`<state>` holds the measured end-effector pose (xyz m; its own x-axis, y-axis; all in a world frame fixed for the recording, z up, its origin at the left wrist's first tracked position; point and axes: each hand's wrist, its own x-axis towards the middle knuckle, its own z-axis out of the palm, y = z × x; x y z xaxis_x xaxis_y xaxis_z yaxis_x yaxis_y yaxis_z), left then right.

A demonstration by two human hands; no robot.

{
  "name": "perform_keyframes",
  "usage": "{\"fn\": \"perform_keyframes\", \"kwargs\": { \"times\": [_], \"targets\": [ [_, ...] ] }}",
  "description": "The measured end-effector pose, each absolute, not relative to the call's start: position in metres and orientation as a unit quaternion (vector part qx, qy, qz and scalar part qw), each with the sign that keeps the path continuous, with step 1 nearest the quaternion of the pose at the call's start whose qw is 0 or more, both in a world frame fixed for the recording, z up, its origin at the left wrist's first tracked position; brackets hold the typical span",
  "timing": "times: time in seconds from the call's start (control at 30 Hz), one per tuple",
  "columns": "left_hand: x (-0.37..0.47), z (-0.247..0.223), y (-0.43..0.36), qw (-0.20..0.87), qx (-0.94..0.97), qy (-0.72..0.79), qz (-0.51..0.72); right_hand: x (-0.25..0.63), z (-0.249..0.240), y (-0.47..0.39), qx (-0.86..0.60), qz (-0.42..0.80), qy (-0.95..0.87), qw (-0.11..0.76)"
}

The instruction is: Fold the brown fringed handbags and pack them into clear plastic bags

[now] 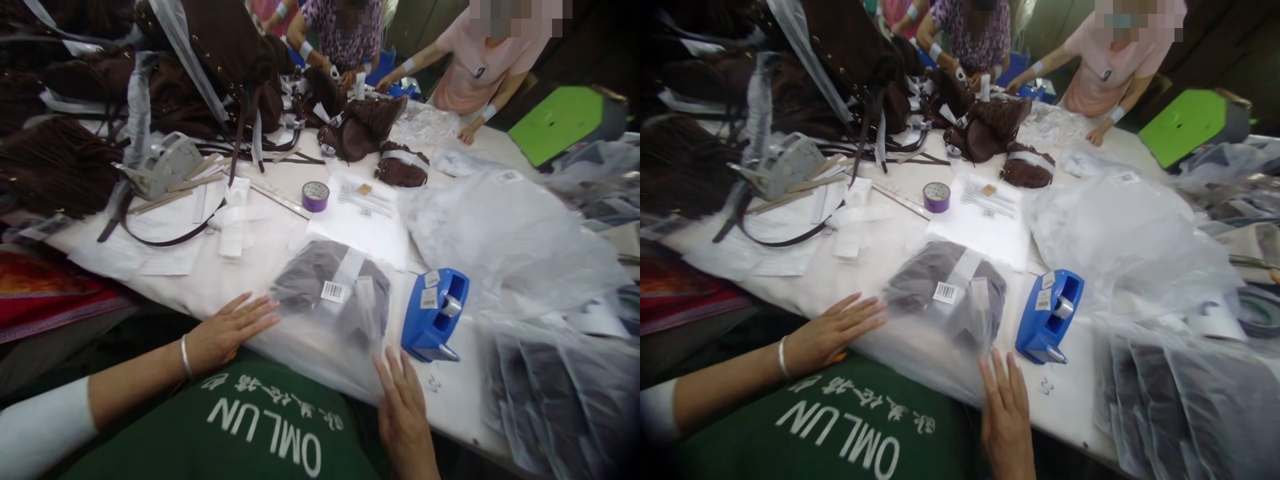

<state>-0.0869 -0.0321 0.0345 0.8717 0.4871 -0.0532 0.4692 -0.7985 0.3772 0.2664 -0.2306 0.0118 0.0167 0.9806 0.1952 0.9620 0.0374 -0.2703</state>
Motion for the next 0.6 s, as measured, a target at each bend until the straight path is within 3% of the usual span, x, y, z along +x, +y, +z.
{"fn": "perform_keyframes", "kwargs": {
  "times": [0.17,0.37,0.5,0.6],
  "targets": [
    [-0.076,0.016,-0.023,0.263,0.943,0.202,-0.030,0.279,-0.007,-0.226,-0.583,0.157,-0.791,0.104],
    [-0.077,0.049,-0.009,0.413,0.873,0.250,-0.063,0.284,0.070,-0.197,-0.664,0.371,-0.649,0.011],
    [-0.056,0.059,0.016,0.387,0.808,0.444,0.015,0.257,0.089,-0.120,-0.716,0.146,-0.661,0.168],
    [-0.043,0.041,0.019,0.352,0.764,0.538,0.059,0.226,0.057,-0.074,-0.691,0.075,-0.704,0.145]
  ]
}}
